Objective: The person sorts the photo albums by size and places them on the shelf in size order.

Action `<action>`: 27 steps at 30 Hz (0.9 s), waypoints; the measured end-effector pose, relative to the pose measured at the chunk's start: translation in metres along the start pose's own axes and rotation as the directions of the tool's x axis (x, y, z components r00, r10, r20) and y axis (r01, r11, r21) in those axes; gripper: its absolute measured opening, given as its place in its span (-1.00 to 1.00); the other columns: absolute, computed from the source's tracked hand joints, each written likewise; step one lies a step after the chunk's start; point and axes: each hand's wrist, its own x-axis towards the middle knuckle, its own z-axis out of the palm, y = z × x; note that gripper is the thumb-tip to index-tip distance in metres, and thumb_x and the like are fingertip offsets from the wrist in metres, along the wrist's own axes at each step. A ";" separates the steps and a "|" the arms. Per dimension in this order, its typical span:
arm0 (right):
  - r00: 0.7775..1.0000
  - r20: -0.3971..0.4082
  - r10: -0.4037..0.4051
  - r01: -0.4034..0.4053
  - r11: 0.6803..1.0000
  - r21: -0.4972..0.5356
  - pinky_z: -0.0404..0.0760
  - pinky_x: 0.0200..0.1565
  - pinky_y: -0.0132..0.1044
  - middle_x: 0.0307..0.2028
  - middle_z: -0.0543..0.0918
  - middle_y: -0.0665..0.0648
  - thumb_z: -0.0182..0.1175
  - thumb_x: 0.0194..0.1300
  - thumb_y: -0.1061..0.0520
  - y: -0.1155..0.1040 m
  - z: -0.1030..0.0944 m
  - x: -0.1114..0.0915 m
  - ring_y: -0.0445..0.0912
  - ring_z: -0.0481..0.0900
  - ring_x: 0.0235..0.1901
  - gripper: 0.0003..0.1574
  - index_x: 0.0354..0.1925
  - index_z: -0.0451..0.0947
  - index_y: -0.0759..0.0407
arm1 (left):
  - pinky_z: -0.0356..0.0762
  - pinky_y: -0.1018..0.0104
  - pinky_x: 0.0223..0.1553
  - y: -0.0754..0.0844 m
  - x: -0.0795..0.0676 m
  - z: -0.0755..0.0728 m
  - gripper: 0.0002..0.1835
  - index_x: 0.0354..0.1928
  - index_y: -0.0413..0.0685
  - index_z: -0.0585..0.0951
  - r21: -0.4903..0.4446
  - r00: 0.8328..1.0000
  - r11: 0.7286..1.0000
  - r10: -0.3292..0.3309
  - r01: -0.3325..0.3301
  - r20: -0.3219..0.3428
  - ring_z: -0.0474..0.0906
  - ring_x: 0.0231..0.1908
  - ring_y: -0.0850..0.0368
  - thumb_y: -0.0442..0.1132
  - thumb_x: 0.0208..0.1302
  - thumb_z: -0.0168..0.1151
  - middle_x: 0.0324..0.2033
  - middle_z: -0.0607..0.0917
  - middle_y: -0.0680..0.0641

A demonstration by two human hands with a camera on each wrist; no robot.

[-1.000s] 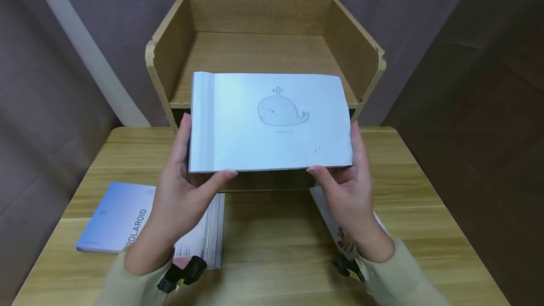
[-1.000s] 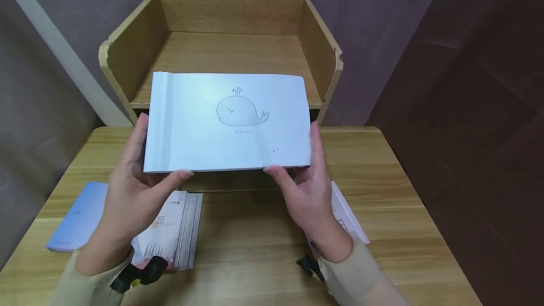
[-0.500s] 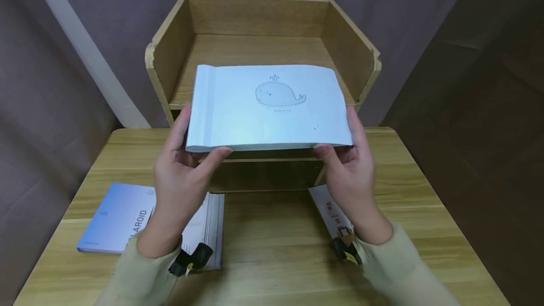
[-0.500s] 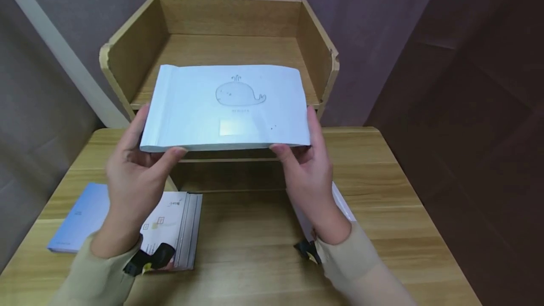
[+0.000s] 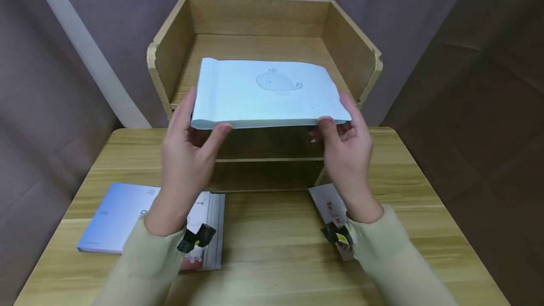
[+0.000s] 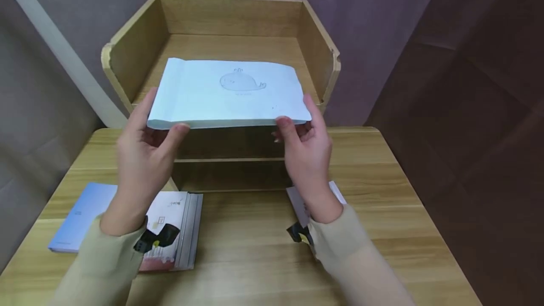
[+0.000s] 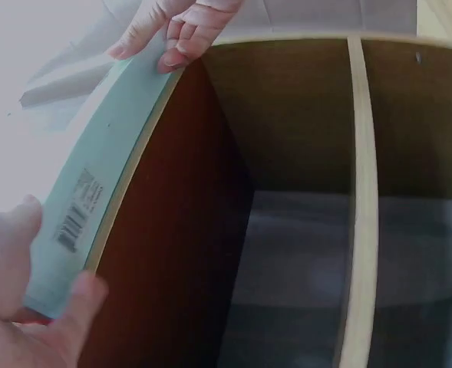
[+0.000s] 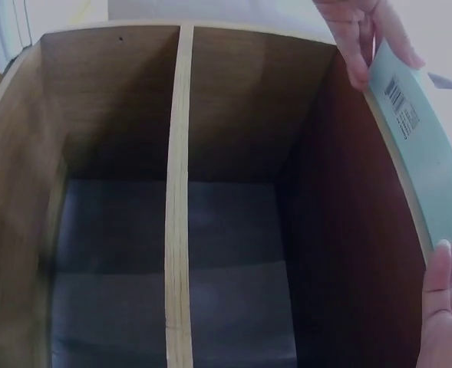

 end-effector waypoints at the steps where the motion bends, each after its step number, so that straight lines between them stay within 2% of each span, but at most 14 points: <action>1: 1.000 -0.001 0.001 -0.001 1.000 -0.022 0.64 -0.41 -0.35 -0.33 0.61 0.32 0.28 0.25 0.00 0.001 0.000 0.002 -0.07 0.63 -0.51 -0.13 0.41 0.20 0.23 | 0.58 0.30 -0.02 -0.003 0.001 0.000 -0.24 0.41 -0.15 0.27 0.039 1.000 0.999 -0.006 0.006 0.008 0.54 -0.02 0.13 -0.33 0.19 0.37 0.22 0.44 -0.07; 5: 1.000 -0.010 0.014 -0.015 0.997 -0.082 0.63 -0.51 -0.33 -0.39 0.64 0.30 0.27 0.28 0.05 0.003 0.000 0.010 -0.03 0.61 -0.58 -0.20 0.39 0.23 0.21 | 0.61 0.28 -0.08 -0.011 0.008 0.000 -0.33 0.37 -0.05 0.35 0.170 0.999 0.985 -0.035 0.029 0.030 0.59 -0.11 0.09 -0.14 0.25 0.34 0.28 0.39 -0.03; 10: 0.999 -0.032 0.034 -0.039 0.986 -0.165 0.63 -0.58 -0.31 -0.49 0.67 0.20 0.27 0.30 0.07 0.002 0.004 0.018 -0.07 0.60 -0.66 -0.25 0.36 0.28 0.22 | 0.62 0.27 -0.10 -0.014 0.016 0.001 -0.41 0.31 -0.02 0.42 0.281 0.999 0.960 -0.018 0.005 0.042 0.60 -0.19 0.03 -0.03 0.28 0.29 0.30 0.37 -0.09; 14: 0.998 -0.051 0.049 -0.058 0.977 -0.204 0.64 -0.58 -0.29 -0.56 0.66 0.21 0.25 0.32 0.09 -0.008 0.010 0.020 -0.08 0.61 -0.67 -0.32 0.32 0.33 0.29 | 0.61 0.25 -0.10 -0.018 0.021 0.003 -0.40 0.31 -0.06 0.43 0.322 1.000 0.947 0.005 -0.012 0.022 0.57 -0.10 0.04 -0.01 0.27 0.28 0.25 0.41 -0.13; 18: 0.996 -0.066 0.057 -0.070 0.974 -0.213 0.64 -0.57 -0.30 -0.56 0.65 0.23 0.23 0.34 0.09 -0.016 0.014 0.021 -0.09 0.61 -0.67 -0.39 0.27 0.39 0.30 | 0.51 0.16 0.07 -0.022 0.025 0.004 -0.40 0.30 -0.05 0.43 0.363 1.000 0.932 0.022 -0.022 0.002 0.45 0.13 0.02 0.03 0.28 0.24 0.22 0.43 -0.16; 20: 0.996 -0.071 0.059 -0.073 0.974 -0.216 0.64 -0.58 -0.31 -0.57 0.64 0.24 0.23 0.34 0.08 -0.018 0.014 0.021 -0.10 0.60 -0.68 -0.42 0.25 0.42 0.28 | 0.47 0.14 0.10 -0.023 0.026 0.004 -0.41 0.30 -0.03 0.44 0.379 1.000 0.925 0.024 -0.021 -0.003 0.41 0.17 0.00 0.04 0.29 0.21 0.20 0.43 -0.17; 27: 0.993 -0.100 0.070 -0.083 0.986 -0.142 0.62 -0.63 -0.31 -0.63 0.62 0.22 0.25 0.33 0.11 -0.016 0.013 0.024 -0.11 0.59 -0.72 -0.48 0.18 0.49 0.32 | 0.57 0.22 -0.07 -0.026 0.026 0.000 -0.48 0.32 0.03 0.45 0.394 1.000 0.919 -0.008 0.006 0.004 0.54 -0.08 0.03 -0.02 0.37 0.13 0.14 0.47 -0.15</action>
